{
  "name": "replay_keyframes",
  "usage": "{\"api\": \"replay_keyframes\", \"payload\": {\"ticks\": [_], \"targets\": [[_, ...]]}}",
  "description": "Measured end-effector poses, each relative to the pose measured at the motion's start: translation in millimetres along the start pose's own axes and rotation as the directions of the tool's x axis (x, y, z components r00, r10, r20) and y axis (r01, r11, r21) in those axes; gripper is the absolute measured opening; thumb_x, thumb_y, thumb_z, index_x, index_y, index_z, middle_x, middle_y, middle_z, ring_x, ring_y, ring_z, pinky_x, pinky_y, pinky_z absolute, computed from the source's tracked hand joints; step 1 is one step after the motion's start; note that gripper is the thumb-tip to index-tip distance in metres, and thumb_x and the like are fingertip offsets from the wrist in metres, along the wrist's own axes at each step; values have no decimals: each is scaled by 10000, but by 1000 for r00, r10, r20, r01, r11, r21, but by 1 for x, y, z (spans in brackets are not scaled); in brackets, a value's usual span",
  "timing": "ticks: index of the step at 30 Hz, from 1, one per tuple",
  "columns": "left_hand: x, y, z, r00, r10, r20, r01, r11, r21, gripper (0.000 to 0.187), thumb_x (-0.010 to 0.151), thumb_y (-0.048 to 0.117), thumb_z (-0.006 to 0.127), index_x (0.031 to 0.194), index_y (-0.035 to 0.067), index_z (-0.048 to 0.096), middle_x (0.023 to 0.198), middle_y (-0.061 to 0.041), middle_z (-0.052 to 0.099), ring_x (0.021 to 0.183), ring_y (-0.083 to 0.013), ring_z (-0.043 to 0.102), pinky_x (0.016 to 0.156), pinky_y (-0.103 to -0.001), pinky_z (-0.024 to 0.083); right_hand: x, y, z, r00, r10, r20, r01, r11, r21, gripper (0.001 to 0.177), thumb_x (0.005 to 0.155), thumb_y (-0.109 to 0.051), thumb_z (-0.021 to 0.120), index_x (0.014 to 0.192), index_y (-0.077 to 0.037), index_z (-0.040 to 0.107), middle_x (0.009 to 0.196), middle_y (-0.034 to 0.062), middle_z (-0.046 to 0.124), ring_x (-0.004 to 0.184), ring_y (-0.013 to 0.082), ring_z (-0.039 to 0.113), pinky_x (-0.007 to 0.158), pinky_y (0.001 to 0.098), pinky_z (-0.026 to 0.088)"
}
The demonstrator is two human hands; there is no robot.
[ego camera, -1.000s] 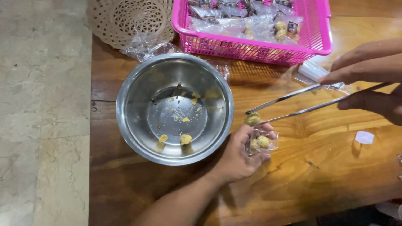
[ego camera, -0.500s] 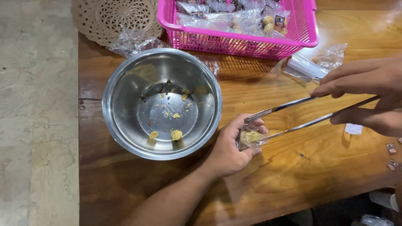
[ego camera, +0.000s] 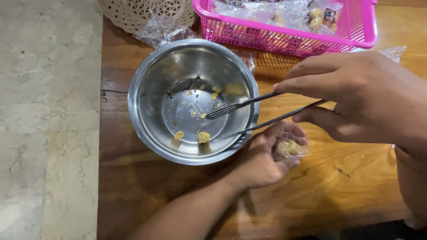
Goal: Packing small round snacks into individual plastic bags using tongs and sealing them.
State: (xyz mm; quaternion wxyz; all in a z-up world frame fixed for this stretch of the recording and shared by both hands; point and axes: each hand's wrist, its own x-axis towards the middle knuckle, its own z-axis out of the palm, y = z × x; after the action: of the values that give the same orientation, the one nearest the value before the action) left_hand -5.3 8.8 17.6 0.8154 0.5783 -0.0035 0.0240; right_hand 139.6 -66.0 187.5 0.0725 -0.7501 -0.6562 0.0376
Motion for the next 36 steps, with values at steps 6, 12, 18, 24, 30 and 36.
{"api": "replay_keyframes", "payload": {"ticks": [6, 12, 18, 24, 30, 36], "targets": [[0, 21, -7, 995, -99, 12, 97, 986, 138, 375, 823, 99, 662, 1175, 204, 586, 1154, 29, 716, 980, -97, 686, 885, -232, 536, 33, -1, 14, 996, -42, 77, 47, 997, -65, 380, 802, -237, 758, 1175, -163, 753, 1023, 22, 718, 873, 304, 694, 508, 495, 515], [3, 27, -10, 985, -168, -41, 172, 920, 353, 266, 802, 214, 714, 1065, 213, 672, 638, 65, 382, 549, -110, 350, 546, -299, 310, 46, -6, 28, 987, -43, 155, 55, 996, -75, 369, 778, -244, 716, 1140, -180, 752, 968, -5, 706, 825, 304, 695, 490, 506, 540], [7, 10, -7, 983, -156, -99, 183, 883, 433, 354, 753, 270, 759, 771, 126, 437, 622, 24, 381, 561, -144, 349, 544, -377, 294, 60, -13, 31, 949, -4, 315, 43, 992, -118, 161, 753, -246, 672, 901, -199, 715, 869, -18, 650, 780, 325, 674, 519, 541, 521], [5, 25, -11, 986, -150, -76, 168, 885, 435, 469, 789, 199, 756, 596, 160, 330, 488, 53, 334, 459, -107, 273, 488, -356, 270, 68, -19, 33, 893, 78, 443, 44, 965, -260, 155, 581, -229, 692, 718, -232, 617, 753, -53, 576, 670, 260, 615, 496, 484, 482], [6, 18, -10, 983, -173, -66, 185, 904, 386, 332, 770, 219, 733, 840, 147, 417, 638, 32, 388, 569, -137, 360, 559, -361, 318, 59, -16, 26, 926, 20, 376, 104, 946, -308, 145, 589, -248, 670, 708, -226, 590, 770, -27, 575, 632, 324, 622, 497, 514, 480], [0, 13, -7, 999, 35, -18, -34, 997, 68, 377, 863, 48, 670, 1205, 150, 548, 1140, -28, 706, 1009, -124, 691, 946, -254, 573, 24, 1, 0, 996, 17, -89, -12, 999, 48, 204, 865, -181, 747, 1061, -136, 780, 983, -5, 760, 796, 236, 717, 561, 381, 484]]}}
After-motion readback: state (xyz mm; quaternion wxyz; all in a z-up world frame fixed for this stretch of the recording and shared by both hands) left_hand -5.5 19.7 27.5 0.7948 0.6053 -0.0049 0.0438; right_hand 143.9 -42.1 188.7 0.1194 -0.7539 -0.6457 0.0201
